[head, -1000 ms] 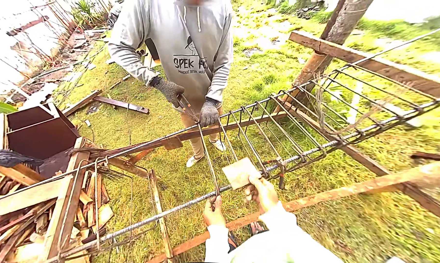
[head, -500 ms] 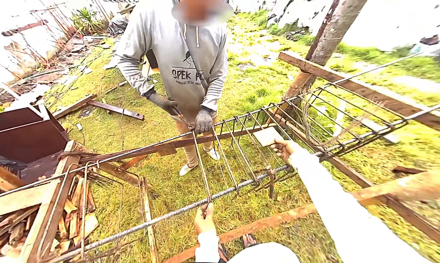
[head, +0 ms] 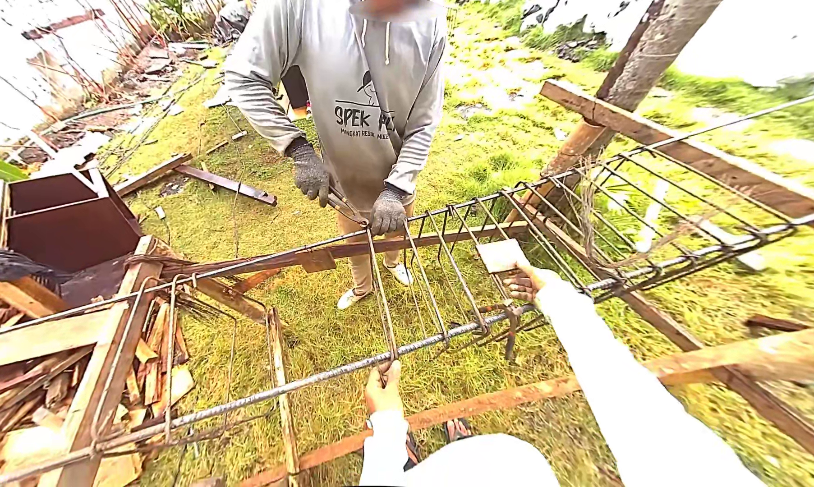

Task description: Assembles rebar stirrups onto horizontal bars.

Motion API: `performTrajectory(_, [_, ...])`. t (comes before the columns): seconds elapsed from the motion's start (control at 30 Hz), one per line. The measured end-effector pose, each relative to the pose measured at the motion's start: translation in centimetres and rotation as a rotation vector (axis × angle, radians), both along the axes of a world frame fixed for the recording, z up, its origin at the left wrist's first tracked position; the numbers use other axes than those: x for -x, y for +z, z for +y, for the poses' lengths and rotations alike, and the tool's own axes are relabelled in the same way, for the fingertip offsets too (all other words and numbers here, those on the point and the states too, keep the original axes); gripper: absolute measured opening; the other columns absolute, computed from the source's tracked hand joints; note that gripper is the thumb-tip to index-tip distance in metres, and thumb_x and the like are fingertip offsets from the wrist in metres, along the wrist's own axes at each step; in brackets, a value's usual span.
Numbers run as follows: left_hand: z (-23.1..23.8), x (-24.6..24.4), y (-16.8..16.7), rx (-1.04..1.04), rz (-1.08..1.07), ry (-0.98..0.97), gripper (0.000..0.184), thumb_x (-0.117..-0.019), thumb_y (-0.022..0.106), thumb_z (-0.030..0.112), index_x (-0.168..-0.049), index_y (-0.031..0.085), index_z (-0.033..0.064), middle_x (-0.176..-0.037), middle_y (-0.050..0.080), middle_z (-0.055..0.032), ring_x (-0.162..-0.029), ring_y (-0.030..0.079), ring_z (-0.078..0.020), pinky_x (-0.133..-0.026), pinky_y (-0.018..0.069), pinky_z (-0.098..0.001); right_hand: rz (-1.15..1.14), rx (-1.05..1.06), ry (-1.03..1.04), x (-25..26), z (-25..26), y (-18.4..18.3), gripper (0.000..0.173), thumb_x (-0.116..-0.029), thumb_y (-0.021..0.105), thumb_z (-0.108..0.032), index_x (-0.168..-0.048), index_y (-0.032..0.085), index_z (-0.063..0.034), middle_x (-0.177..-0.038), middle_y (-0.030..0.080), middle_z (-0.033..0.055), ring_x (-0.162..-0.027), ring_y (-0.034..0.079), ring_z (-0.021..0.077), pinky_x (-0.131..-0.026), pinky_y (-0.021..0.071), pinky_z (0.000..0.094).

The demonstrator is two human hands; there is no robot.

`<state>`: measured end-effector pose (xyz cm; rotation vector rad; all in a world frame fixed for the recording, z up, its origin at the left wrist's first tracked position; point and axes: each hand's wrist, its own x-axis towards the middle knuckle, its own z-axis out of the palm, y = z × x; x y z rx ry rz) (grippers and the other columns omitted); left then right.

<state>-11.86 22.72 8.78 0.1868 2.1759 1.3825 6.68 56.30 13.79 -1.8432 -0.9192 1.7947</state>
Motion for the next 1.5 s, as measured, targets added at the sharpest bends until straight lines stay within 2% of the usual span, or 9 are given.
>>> performTrajectory(0.17, [-1.5,-0.2,1.9,-0.070,-0.108,0.123,0.034,-0.0964,0.072,0.014,-0.125,0.062,-0.0008,-0.073,0.056,-0.0054,-0.058,0.047,-0.0113,-0.056,0.0432,-0.0305,-0.191,-0.360,0.105,-1.9,-5.5,5.9,0.037,-0.1094,0.052,-0.032,-0.127,0.061,-0.0005,-0.085,0.068,0.0122,-0.061,0.063,0.0171,-0.060,0.0568,0.0359])
performTrajectory(0.27, [-2.9,-1.1,5.3,-0.267,-0.294,0.195,0.019,-0.1071,0.054,0.018,-0.095,0.056,0.0028,-0.057,0.042,0.0006,-0.041,0.038,-0.0078,-0.040,0.0389,-0.0244,0.040,-0.616,0.440,-2.1,-13.5,8.7,0.037,-0.1024,0.057,-0.025,-0.128,0.061,0.0013,-0.106,0.071,0.0144,-0.089,0.072,0.0228,-0.081,0.0615,0.0428])
performTrajectory(0.4, [-2.3,-1.4,9.5,-0.619,-0.546,0.069,0.051,-0.1134,0.024,0.033,-0.072,0.045,0.0118,-0.049,0.036,0.0054,-0.037,0.036,-0.0054,-0.039,0.0382,-0.0205,0.139,-0.456,1.223,3.4,-24.8,9.4,0.073,-0.0952,0.068,-0.040,-0.152,0.044,-0.0014,-0.145,0.057,0.0199,-0.134,0.056,0.0325,-0.114,0.0431,0.0518])
performTrajectory(0.57, [-0.7,0.4,10.2,-0.640,-0.689,0.028,0.053,-0.1136,0.021,0.038,-0.074,0.044,0.0120,-0.049,0.037,0.0044,-0.037,0.039,-0.0070,-0.040,0.0416,-0.0218,0.046,-0.409,1.128,6.4,-29.2,6.6,0.054,-0.1070,0.050,-0.023,-0.156,0.036,-0.0039,-0.111,0.072,0.0163,-0.096,0.073,0.0280,-0.091,0.0581,0.0485])
performTrajectory(0.9, [-0.7,2.1,9.4,-0.577,-0.369,-0.204,0.042,-0.1124,0.029,0.020,-0.079,0.051,0.0066,-0.054,0.054,0.0015,-0.049,0.060,-0.0127,-0.060,0.0604,-0.0318,0.183,-0.388,0.921,6.3,-31.6,4.0,0.052,-0.0984,0.063,-0.028,-0.142,0.053,-0.0003,-0.136,0.060,0.0150,-0.120,0.064,0.0200,-0.103,0.0541,0.0388])
performTrajectory(1.1, [-0.8,2.9,8.8,-0.532,-0.341,-0.366,0.040,-0.1109,0.035,0.022,-0.080,0.054,0.0052,-0.052,0.054,0.0007,-0.045,0.058,-0.0130,-0.055,0.0588,-0.0318,-0.062,-0.380,1.003,8.8,-33.5,4.2,0.034,-0.1022,0.052,-0.021,-0.125,0.063,0.0015,-0.106,0.073,0.0183,-0.103,0.071,0.0319,-0.096,0.0544,0.0559])
performTrajectory(1.2, [-1.3,3.6,7.7,-0.510,-0.300,-0.488,0.034,-0.1086,0.042,0.020,-0.084,0.058,0.0048,-0.058,0.054,0.0032,-0.051,0.057,-0.0089,-0.058,0.0552,-0.0267,0.189,-0.208,0.764,7.3,-33.5,4.1,0.023,-0.1006,0.049,-0.012,-0.110,0.067,0.0001,-0.085,0.071,0.0070,-0.074,0.070,0.0164,-0.073,0.0613,0.0376])
performTrajectory(1.3, [-2.4,4.6,7.6,-0.484,-0.322,-0.662,0.023,-0.1051,0.050,0.019,-0.091,0.062,0.0036,-0.068,0.064,0.0034,-0.062,0.064,-0.0066,-0.065,0.0570,-0.0251,0.351,-0.005,0.628,5.3,-33.3,4.4,0.027,-0.0929,0.046,-0.014,-0.104,0.069,-0.0060,-0.062,0.054,-0.0064,-0.047,0.047,0.0044,-0.045,0.0424,0.0232])
performTrajectory(1.5, [-3.3,4.0,8.4,-0.343,-0.403,-0.669,0.026,-0.1032,0.059,0.022,-0.084,0.064,0.0041,-0.063,0.067,0.0003,-0.055,0.065,-0.0085,-0.056,0.0565,-0.0263,0.356,-0.160,0.669,2.8,-33.4,3.4,0.027,-0.1040,0.045,-0.019,-0.119,0.066,-0.0096,-0.066,0.048,-0.0105,-0.050,0.040,-0.0007,-0.047,0.0350,0.0191])
